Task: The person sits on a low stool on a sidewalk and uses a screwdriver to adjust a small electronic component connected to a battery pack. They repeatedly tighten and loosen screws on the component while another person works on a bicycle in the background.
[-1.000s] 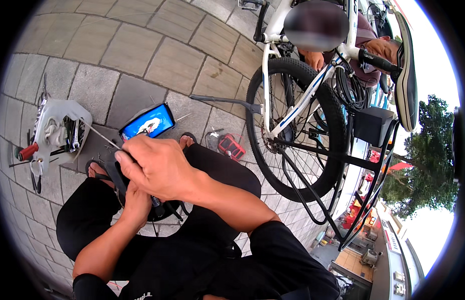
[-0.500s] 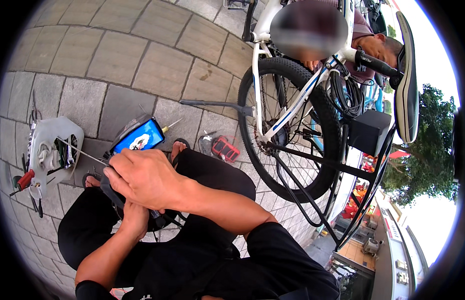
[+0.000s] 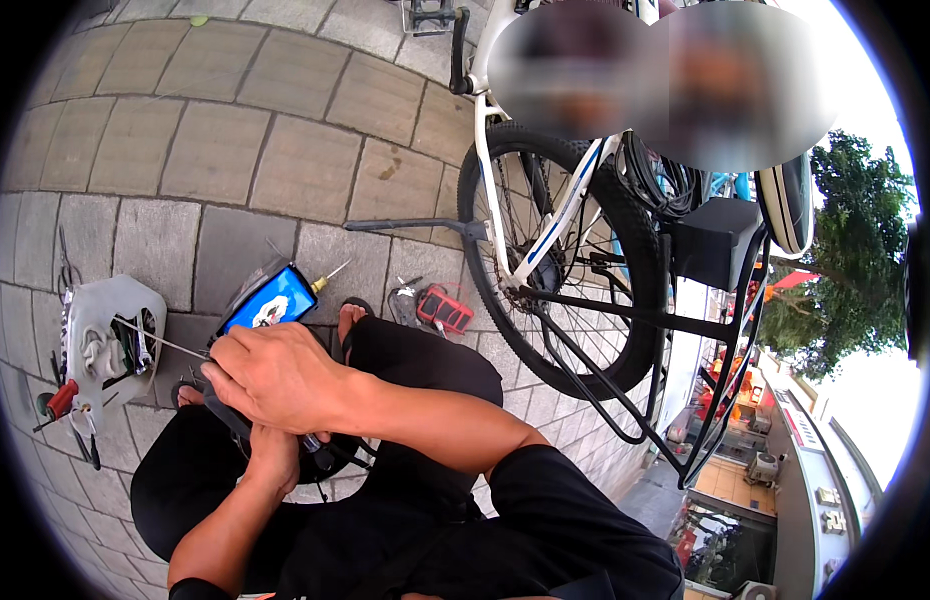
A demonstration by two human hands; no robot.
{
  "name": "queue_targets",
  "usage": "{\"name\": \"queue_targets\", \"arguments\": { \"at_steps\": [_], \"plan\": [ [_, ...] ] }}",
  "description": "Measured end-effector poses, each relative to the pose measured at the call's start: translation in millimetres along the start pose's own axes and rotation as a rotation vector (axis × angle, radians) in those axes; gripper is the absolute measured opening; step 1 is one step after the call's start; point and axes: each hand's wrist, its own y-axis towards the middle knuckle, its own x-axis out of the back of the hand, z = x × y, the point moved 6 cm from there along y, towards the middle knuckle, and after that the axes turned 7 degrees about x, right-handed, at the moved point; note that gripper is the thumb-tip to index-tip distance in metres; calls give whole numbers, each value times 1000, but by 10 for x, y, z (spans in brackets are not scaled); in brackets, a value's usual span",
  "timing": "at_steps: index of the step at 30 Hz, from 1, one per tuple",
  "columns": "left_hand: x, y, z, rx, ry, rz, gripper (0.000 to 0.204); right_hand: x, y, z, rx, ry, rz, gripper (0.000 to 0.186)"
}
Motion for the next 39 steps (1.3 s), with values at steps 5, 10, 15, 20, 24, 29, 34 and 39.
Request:
{"name": "queue_targets", "arguments": {
  "at_steps": [5,10,15,20,24,29,34,39],
  "plan": [
    [30,37,48,11,-16,32,40,-48,-11,-31,-15,2,15,22],
    [59,35,57,27,4,8,34,-43,-6,2,-4,2,-5,22],
    [53,51,68,34,-23,27,32,-26,3,-14,-3,-16,-16,23],
    [15,15,-2,58,-47,14,34,-32,11,-22,-4,-15,-23,23],
    [50,54,67,76,-67,24,36,-43,0,-30,-1,-32,-19,23],
    [57,36,77,85,-102,14,35,-81,-1,-30,3,-27,20,21],
    [270,88,266,155,-63,-16,33,-88,-29,-41,-1,14,0,19],
    [283,52,235,111,-22,-104,34,-78,-34,-4,-6,0,7,19]
  ]
}}
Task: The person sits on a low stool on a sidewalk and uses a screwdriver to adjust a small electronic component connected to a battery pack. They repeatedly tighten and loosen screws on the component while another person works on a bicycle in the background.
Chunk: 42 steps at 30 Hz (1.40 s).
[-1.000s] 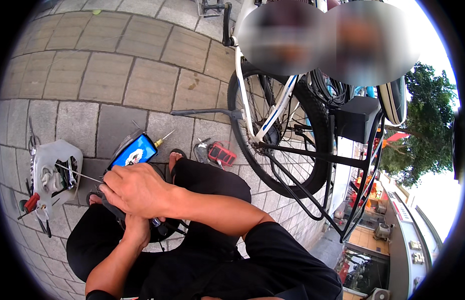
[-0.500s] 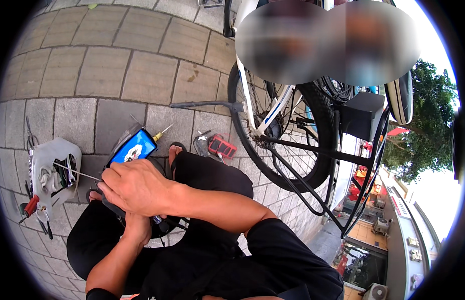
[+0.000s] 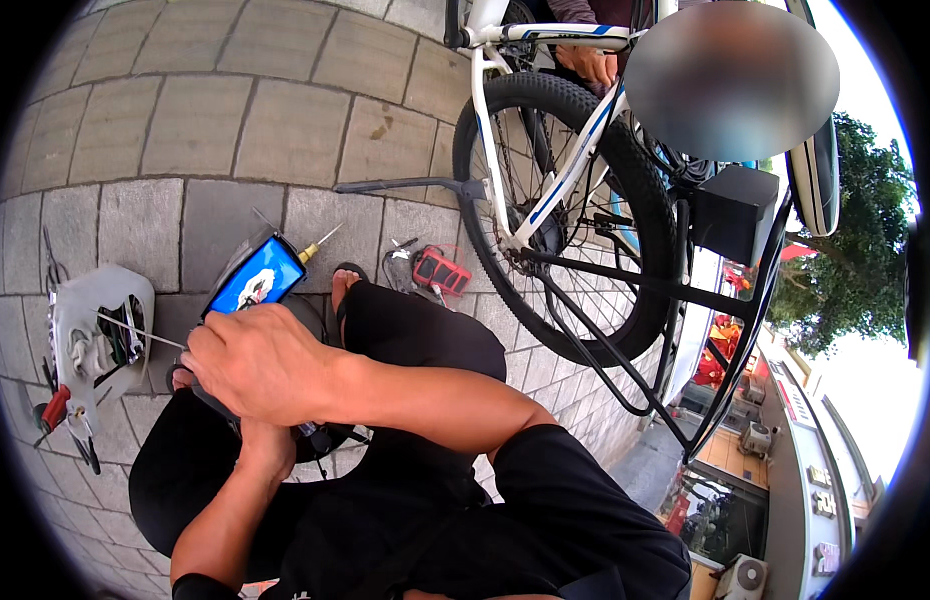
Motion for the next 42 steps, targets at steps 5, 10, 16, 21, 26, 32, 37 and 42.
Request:
{"name": "queue_targets", "arguments": {
  "at_steps": [5,10,16,21,26,32,37,42],
  "plan": [
    [2,-6,-9,-6,14,1,37,12,-21,23,18,11,-7,20],
    [37,24,57,23,-17,16,39,45,-27,50,9,8,11,21],
    [36,27,93,-38,-88,42,49,44,-70,89,18,6,16,22],
    [16,-4,77,-59,-92,49,48,6,-115,109,17,-1,20,20],
    [2,-23,52,-66,-88,53,48,-16,-160,150,32,-26,8,21],
    [-44,-85,3,-84,-109,78,48,-4,-190,201,38,-18,18,22],
    [-1,-26,54,-105,-134,88,50,-6,-216,209,37,-8,15,22],
    [-39,-57,42,-85,-162,72,50,4,-225,215,40,-19,15,21]
  ]
}}
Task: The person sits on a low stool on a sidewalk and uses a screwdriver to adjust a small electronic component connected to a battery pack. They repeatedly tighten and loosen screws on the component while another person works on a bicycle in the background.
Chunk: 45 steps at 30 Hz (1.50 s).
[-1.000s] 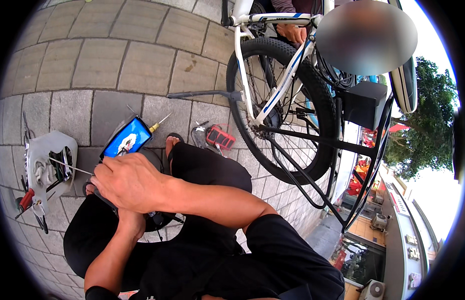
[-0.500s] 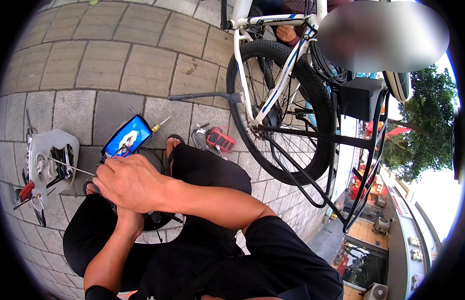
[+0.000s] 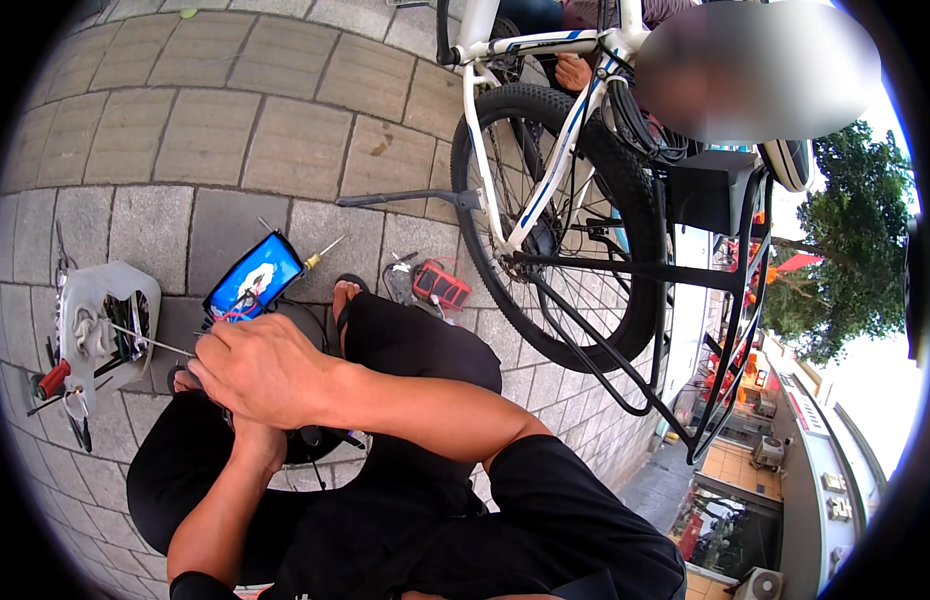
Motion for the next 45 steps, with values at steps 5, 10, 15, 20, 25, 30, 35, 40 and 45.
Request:
{"name": "queue_targets", "arguments": {
  "at_steps": [5,10,15,20,25,30,35,40,45],
  "plan": [
    [-6,-7,-12,-7,13,4,49,-24,-12,-19,-3,3,1,21],
    [29,24,30,-9,20,13,50,-9,-8,-23,1,-4,-5,21],
    [5,16,12,9,2,8,49,-7,4,-37,-8,-12,15,21],
    [-67,11,-35,7,0,39,48,-22,7,-44,-19,-7,16,22],
    [-16,47,5,17,-7,33,47,-17,33,-47,-18,-6,23,22],
    [-28,5,-26,29,11,3,47,-44,34,-48,-6,7,15,20],
    [38,43,17,14,3,22,47,-45,35,-31,12,4,-10,19],
    [49,61,38,29,-9,19,46,-50,29,-39,5,12,4,19],
    [-41,30,-15,16,-1,53,46,-37,23,-49,20,3,-9,20]
  ]
}}
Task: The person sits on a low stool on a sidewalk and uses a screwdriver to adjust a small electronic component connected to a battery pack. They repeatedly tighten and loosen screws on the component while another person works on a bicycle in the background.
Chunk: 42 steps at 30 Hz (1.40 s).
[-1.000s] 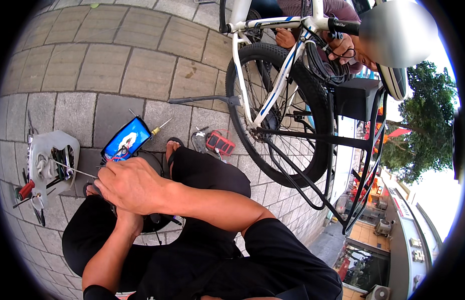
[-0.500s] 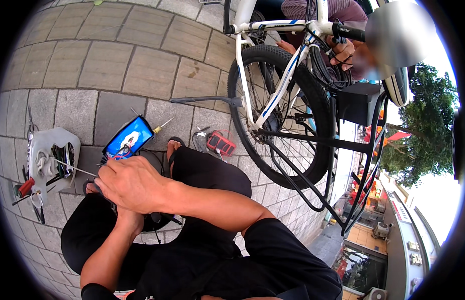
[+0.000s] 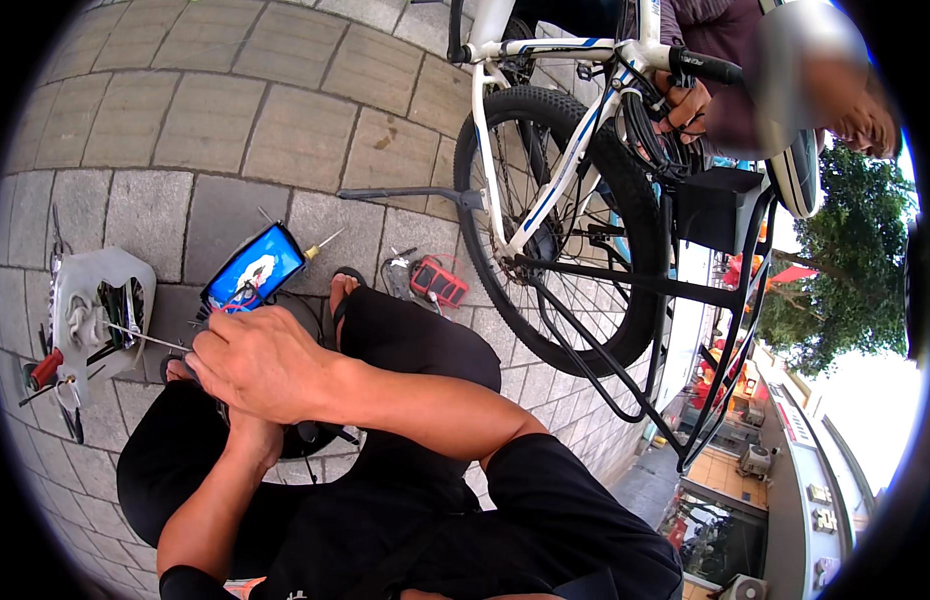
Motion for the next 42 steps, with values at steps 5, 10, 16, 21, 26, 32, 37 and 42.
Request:
{"name": "queue_targets", "arguments": {
  "at_steps": [5,10,16,21,26,32,37,42],
  "plan": [
    [-10,13,-35,-21,27,11,46,48,18,14,13,8,-32,20],
    [-37,-36,-80,-44,41,12,45,55,25,-11,1,9,-33,20],
    [-7,3,-47,-19,35,10,49,54,44,-31,-19,12,-43,19],
    [-24,10,-50,-31,21,0,51,64,75,-45,-29,11,-29,19],
    [-45,16,-84,-4,-16,20,48,53,88,-69,-32,8,-34,19],
    [-29,17,-41,-8,24,-11,49,44,84,-63,-32,6,-26,19],
    [-21,-4,-36,11,10,27,46,45,48,-40,-18,-15,-41,19],
    [46,36,12,-2,8,65,41,59,-11,15,-24,-25,-80,19]
  ]
}}
